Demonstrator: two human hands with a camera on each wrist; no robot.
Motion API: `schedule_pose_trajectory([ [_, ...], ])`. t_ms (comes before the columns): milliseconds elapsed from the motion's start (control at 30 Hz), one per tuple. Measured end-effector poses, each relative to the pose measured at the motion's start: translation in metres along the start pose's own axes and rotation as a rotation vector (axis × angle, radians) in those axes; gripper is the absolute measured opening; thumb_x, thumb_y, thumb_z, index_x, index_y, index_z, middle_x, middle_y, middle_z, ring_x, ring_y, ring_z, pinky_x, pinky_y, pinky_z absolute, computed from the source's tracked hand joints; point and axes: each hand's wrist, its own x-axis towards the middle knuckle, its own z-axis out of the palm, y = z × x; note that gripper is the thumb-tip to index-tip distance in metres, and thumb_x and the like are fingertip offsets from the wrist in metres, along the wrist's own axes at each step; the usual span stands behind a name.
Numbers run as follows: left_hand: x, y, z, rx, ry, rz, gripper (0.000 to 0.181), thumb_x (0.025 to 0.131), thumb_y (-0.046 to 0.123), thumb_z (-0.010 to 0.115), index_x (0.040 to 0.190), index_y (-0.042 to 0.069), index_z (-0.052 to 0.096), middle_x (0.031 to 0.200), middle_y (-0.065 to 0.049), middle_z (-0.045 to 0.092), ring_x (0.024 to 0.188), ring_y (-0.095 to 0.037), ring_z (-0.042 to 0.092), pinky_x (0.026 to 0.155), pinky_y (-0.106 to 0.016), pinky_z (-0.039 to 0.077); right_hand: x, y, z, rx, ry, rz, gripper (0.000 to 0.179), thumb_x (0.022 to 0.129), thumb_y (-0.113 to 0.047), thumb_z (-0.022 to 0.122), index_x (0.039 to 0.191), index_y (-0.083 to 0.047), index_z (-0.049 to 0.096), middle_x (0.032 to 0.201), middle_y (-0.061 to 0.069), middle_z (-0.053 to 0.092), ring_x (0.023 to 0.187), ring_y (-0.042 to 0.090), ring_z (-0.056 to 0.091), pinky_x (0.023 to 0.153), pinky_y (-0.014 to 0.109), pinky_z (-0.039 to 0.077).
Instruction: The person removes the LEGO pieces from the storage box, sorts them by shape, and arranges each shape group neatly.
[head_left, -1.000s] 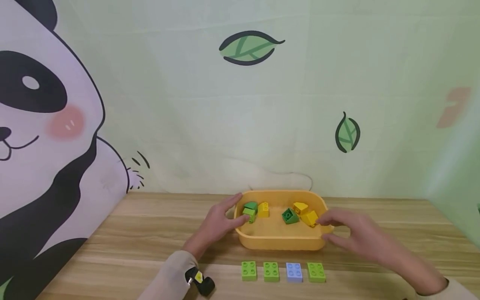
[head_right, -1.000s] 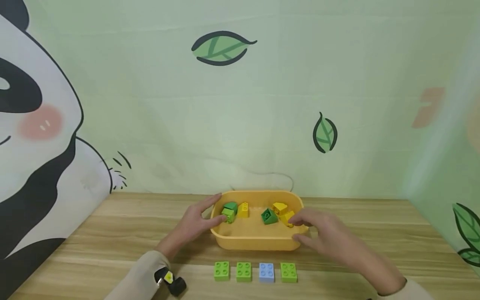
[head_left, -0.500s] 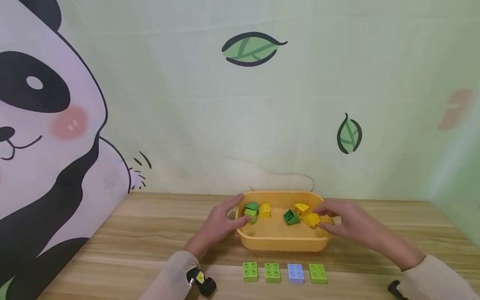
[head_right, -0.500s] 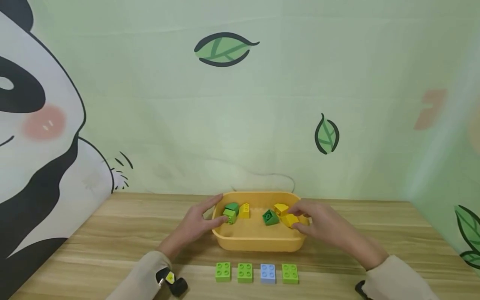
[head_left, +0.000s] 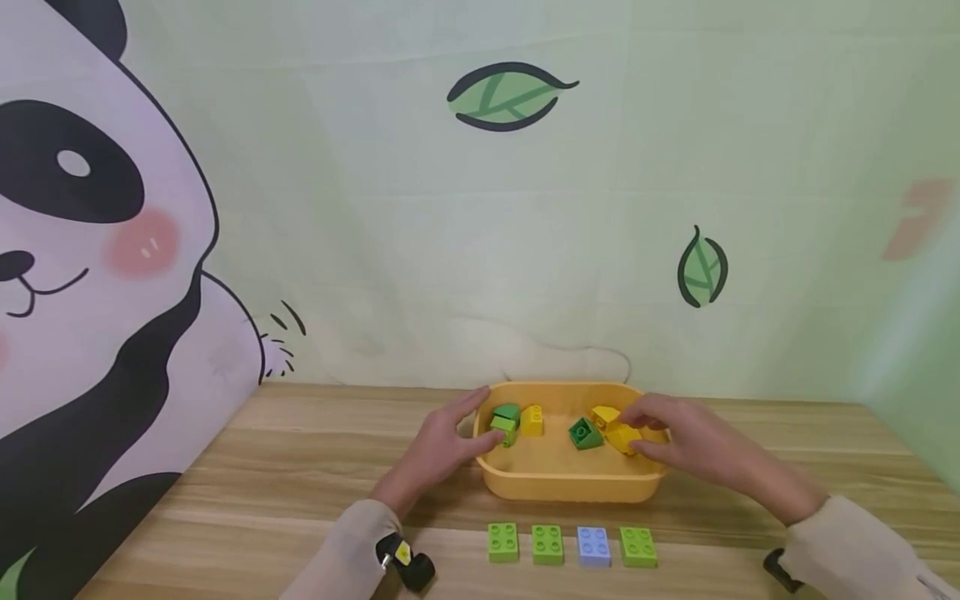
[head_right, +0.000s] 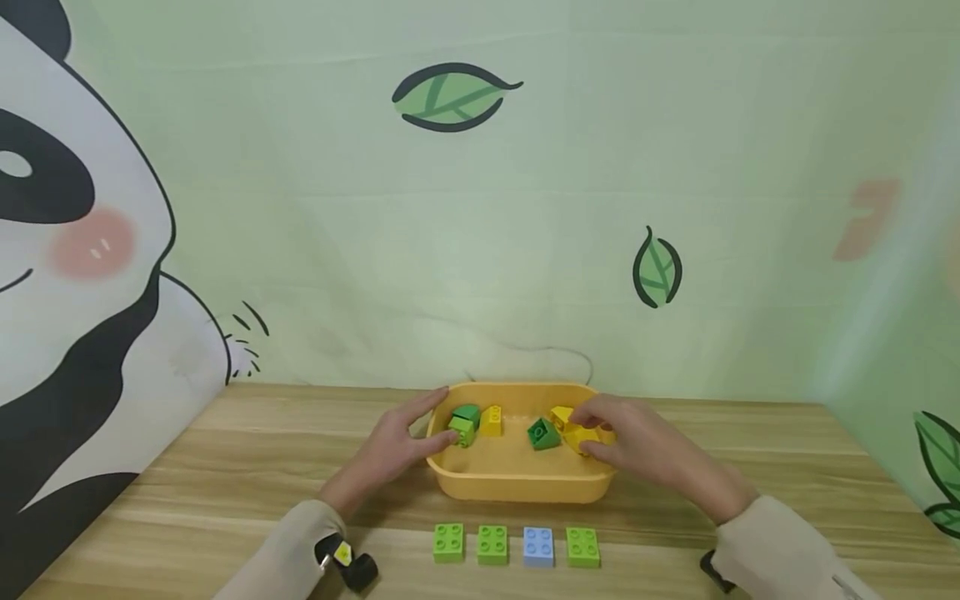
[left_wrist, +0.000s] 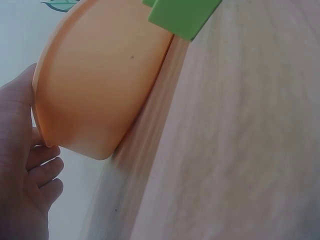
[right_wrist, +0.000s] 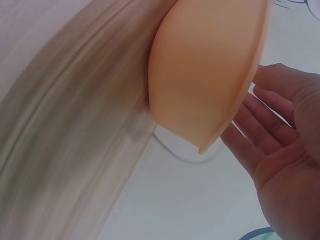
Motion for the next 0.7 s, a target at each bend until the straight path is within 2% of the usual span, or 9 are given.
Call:
schedule_pose_trajectory([
  [433, 0.000, 0.001, 0.000, 0.003, 0.000, 0.003, 0.080, 0.096, 0.040, 0.078, 0.161, 0.009, 0.046, 0.166, -0.009, 0.042, 0.153, -0.034, 0.038, 0.124, -0.054, 0.032, 0.012, 0.007, 0.006, 0.017, -0.044, 0.017, 0.026, 0.093, -0.004, 0.080, 0.118, 0.001, 0.072, 0.116, 0.015, 0.075, 0.104, 0.034, 0.071, 0.092, 0.054, 0.061],
  [700, 0.000, 0.001, 0.000, 0.012, 0.005, -0.003, 0.079, 0.096, 0.040, 0.078, 0.161, 0.009, 0.046, 0.166, -0.009, 0.043, 0.153, -0.034, 0.038, 0.124, -0.055, 0.032, 0.016, 0.008, 0.008, 0.010, -0.064, 0.043, 0.027, 0.093, -0.005, 0.081, 0.119, 0.000, 0.072, 0.117, 0.014, 0.074, 0.104, 0.032, 0.070, 0.093, 0.052, 0.061],
])
